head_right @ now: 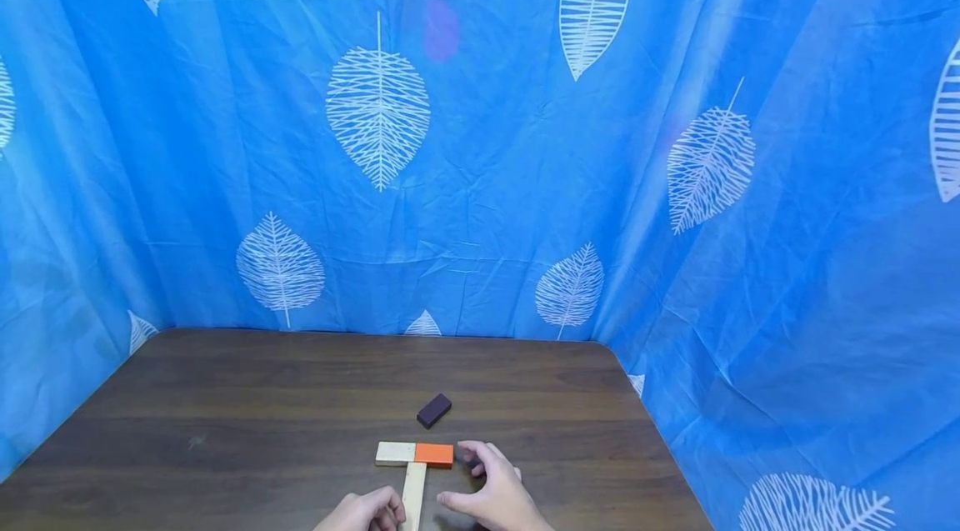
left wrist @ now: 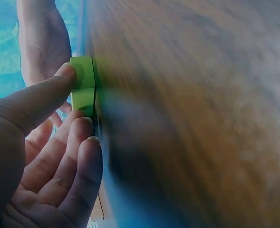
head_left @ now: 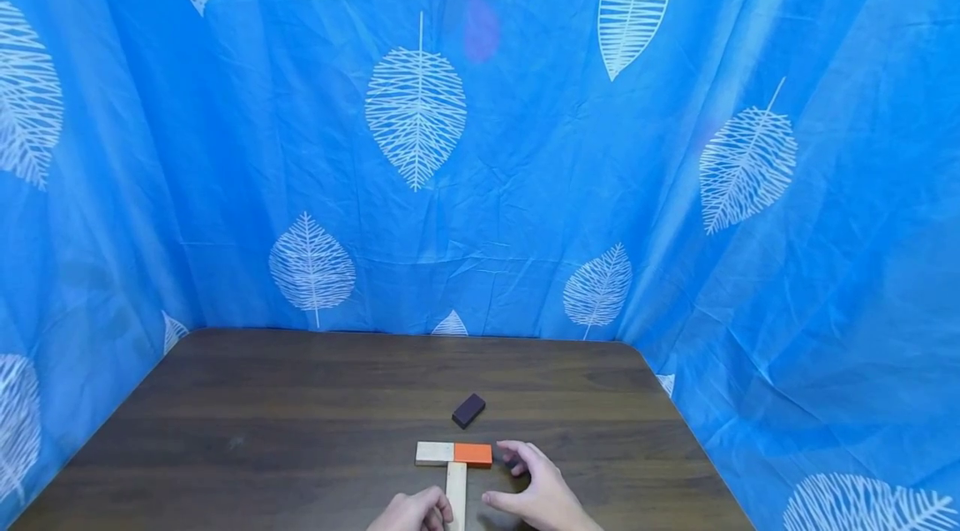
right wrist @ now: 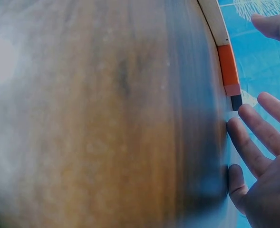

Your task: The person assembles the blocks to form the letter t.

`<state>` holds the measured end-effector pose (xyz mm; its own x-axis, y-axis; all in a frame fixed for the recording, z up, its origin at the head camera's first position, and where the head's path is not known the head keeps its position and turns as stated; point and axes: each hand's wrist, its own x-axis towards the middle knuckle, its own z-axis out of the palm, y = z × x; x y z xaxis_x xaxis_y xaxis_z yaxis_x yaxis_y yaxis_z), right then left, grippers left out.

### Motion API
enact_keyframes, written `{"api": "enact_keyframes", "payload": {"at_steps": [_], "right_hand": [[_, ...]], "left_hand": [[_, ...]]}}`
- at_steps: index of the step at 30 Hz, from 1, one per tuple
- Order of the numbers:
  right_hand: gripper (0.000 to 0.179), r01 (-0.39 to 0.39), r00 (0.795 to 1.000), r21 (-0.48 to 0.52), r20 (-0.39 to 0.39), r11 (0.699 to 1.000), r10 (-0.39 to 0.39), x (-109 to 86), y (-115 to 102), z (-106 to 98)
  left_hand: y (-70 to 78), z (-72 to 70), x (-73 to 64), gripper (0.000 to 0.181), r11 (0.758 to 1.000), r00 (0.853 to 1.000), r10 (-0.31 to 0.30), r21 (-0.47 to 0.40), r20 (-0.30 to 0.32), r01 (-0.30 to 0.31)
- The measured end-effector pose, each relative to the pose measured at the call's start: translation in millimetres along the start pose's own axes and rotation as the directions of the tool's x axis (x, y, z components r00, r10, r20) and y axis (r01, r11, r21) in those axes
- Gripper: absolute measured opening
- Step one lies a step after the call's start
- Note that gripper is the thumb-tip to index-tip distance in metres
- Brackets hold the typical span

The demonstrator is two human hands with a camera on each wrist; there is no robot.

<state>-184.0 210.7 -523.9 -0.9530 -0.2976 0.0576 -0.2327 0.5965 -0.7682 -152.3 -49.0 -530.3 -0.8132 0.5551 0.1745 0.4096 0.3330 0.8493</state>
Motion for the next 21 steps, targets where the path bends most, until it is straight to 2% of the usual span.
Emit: {"api": "enact_keyframes", "payload": {"at_steps": [7, 12, 21], "right_hand": [[0.067, -0.01, 1.0, 0.0, 0.006, 1.0, 0.01, -0.2, -1.0, -1.2], [0.066, -0.032, 0.999, 0.016, 0.015, 0.999, 0.032, 0.2, -2.0, -0.9], [0.065, -0.025, 1.0, 0.023, 0.014, 0.999, 0.025, -1.1, -2.7, -1.8]], "left_hand": [[-3.2, 1.1, 0.5, 0.025, 1.0, 1.0, 0.028, 0.011, 0.001, -0.028], [-3.4, 0.8, 0.8, 0.024, 1.0, 1.0, 0.019, -0.002, 0.016, -0.019], [-3.5, 1.3, 1.5, 0.02, 1.0, 0.999, 0.012, -0.015, 0.034, -0.012]]}}
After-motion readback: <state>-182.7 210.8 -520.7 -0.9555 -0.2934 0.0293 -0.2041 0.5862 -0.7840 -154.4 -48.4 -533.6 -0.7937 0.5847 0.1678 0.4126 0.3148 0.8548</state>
